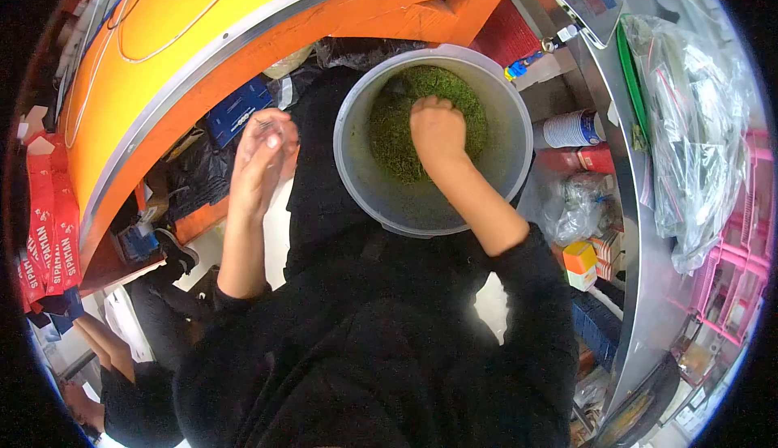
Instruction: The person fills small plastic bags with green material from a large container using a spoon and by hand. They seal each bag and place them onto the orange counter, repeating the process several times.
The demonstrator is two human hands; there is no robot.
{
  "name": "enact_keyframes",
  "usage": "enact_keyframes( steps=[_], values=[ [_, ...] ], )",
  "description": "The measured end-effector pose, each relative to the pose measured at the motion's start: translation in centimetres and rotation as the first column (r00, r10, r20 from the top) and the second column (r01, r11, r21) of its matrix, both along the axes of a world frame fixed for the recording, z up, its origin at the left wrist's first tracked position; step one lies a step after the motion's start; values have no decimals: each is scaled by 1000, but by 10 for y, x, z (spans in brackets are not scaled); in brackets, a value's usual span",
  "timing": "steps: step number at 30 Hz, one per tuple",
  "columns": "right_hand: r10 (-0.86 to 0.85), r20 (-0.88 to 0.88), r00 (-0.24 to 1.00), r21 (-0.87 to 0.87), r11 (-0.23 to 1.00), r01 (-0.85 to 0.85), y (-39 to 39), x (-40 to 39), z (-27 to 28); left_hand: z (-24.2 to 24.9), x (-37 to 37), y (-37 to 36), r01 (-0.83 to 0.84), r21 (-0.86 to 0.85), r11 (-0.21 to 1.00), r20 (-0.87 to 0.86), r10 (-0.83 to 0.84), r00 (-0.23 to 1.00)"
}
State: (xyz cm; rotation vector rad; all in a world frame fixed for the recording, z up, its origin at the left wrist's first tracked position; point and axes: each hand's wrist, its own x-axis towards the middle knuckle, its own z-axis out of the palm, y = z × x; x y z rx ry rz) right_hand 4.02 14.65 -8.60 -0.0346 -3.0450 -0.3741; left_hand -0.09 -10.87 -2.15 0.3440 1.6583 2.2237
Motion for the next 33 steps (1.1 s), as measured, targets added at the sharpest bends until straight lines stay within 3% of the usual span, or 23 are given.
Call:
enact_keyframes(
  steps=[2,3,6,7,9,10,13,16,20,24,28,29,30,31,33],
  values=[
    [19,128,992,59,998,-27,-4,-4,-23,7,2,6,5,-22,1000,-14,-6,1000],
    [62,384,921,-76,996,-36,-13,5,-5,9,1,5,9,-22,1000,-12,-9,1000],
    [168,555,815,-300,954,7,-21,41,16,4,-2,-9,-76,78,994,37,74,997],
    [132,509,851,-418,902,110,-17,49,18,-1,-5,-16,-82,42,996,68,79,995],
    [25,431,902,-635,718,284,-7,63,20,-8,-6,-15,-140,79,987,160,126,979],
    [27,350,936,-775,570,273,1,69,14,-10,-7,-12,-117,65,991,128,108,986],
    [-19,415,910,-902,123,414,11,76,8,-9,-6,2,-25,30,999,65,23,998],
    [-37,292,956,-942,160,294,2,83,10,-5,-4,15,-14,15,1000,27,14,1000],
    [-101,362,927,-925,87,370,2,85,16,-10,-2,19,13,-32,999,-23,-14,1000],
    [-44,314,948,-939,132,317,1,90,18,-1,3,24,74,-102,992,-47,-79,996],
    [-40,319,947,-926,200,320,8,89,31,-2,6,33,30,-356,934,-230,-119,966],
    [-45,316,948,-921,226,318,13,88,38,1,5,35,-13,-454,891,-317,-148,937],
    [-77,161,984,-959,223,174,19,87,44,7,4,39,-65,-542,838,-396,-187,899],
    [-72,204,976,-947,240,215,28,85,63,13,3,42,-123,-619,776,-464,-235,854],
    [-45,126,991,-968,213,133,43,83,92,24,-1,50,-197,-672,714,-567,-325,757]
  ],
)
